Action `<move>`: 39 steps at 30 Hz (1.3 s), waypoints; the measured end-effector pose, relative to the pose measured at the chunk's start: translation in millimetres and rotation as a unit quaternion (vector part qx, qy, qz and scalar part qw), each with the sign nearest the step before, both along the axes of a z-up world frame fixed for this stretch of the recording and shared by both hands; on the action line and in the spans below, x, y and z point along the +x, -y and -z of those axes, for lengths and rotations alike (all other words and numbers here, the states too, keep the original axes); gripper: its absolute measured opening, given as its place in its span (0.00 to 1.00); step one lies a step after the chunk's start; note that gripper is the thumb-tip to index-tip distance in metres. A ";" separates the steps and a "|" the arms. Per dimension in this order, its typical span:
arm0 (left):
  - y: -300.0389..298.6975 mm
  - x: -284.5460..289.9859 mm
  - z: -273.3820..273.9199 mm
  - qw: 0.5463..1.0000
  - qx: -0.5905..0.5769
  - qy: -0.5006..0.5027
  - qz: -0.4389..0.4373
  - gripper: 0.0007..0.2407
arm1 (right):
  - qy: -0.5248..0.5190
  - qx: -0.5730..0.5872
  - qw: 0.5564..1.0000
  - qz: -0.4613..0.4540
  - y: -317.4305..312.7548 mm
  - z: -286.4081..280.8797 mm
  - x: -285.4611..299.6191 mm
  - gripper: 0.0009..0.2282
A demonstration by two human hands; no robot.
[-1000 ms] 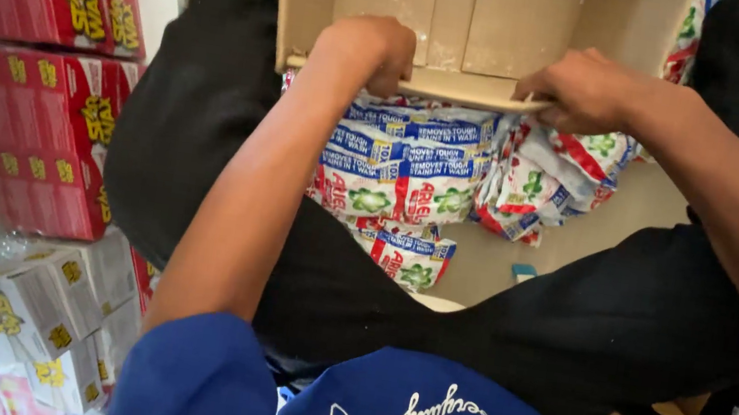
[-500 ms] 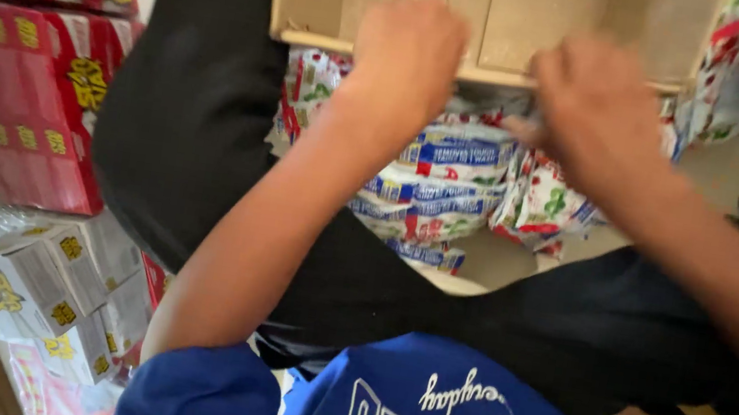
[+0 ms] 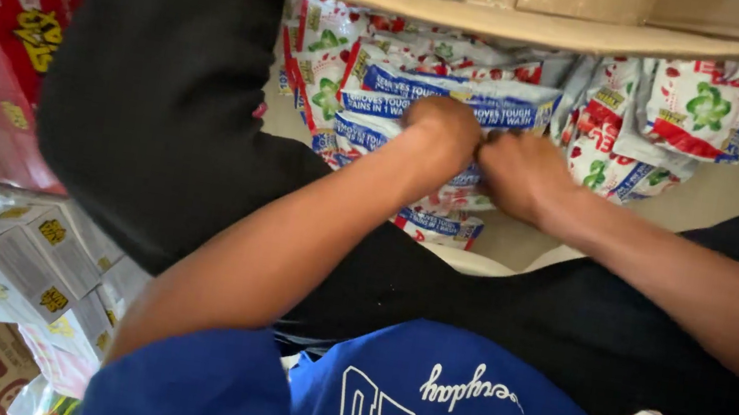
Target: The person unboxes laundry detergent packets from a large cardboard box and stacks them neatly inside a smaller cardboard box on the floor.
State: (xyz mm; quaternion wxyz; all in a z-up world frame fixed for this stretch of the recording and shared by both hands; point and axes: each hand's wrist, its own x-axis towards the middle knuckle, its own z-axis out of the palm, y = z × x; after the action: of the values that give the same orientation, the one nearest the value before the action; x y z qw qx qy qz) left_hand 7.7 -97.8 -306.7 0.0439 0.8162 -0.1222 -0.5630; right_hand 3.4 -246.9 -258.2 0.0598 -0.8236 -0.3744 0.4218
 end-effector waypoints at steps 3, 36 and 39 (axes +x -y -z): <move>-6.1 -4.4 -49.0 0.970 -0.001 0.235 -0.067 0.23 | 0.015 -0.067 0.996 -0.056 2.6 -50.3 36.1 0.10; -136.3 276.3 -224.0 0.892 -0.272 0.361 -0.026 0.16 | 0.250 0.046 0.964 0.077 46.1 -172.0 289.0 0.16; -139.4 301.1 -138.1 0.931 -0.220 0.293 0.011 0.22 | 0.170 0.017 0.981 0.097 28.5 -120.6 299.6 0.15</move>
State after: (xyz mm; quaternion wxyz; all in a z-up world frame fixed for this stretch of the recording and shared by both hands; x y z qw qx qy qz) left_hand 308.8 41.6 -168.6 0.1781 0.9133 -0.2592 -0.2588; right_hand 303.0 -275.5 -137.6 0.0501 -0.9145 -0.3044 0.2618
